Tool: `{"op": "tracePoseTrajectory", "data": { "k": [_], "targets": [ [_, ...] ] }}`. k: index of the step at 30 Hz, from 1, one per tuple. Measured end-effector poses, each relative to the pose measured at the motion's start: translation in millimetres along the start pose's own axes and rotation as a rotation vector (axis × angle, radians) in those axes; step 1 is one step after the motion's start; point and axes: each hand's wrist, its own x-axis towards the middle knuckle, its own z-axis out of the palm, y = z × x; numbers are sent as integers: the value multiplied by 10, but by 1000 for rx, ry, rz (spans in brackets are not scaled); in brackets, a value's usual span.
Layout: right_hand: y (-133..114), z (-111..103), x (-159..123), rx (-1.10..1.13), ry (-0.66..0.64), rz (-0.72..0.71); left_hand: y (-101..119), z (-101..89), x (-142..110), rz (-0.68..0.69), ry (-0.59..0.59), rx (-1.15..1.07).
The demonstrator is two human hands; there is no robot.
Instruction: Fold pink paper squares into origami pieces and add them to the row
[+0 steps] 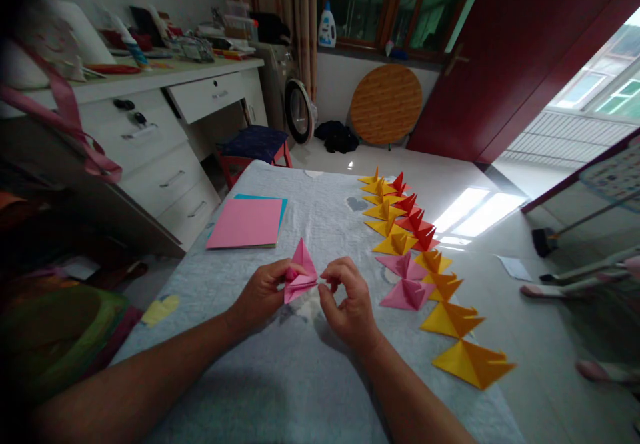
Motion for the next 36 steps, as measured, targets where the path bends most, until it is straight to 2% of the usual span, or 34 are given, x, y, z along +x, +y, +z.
{"op": "tracePoseTrajectory", "data": {
  "k": [6,15,25,32,36],
  "targets": [
    [-8,33,-21,-221,2,-141,-11,18,2,10,11,-30],
    [-3,46,-37,-295,4,-232,-12,11,-22,80,11,18],
    [4,53,-63,-251,-51,-218,-2,-1,-22,159,15,69],
    [23,75,-32,-223,-10,-178,-29,-18,-35,166,45,87],
    [13,78,-22,-186,-29,-156,-29,-21,-41,187,39,90]
  ]
}}
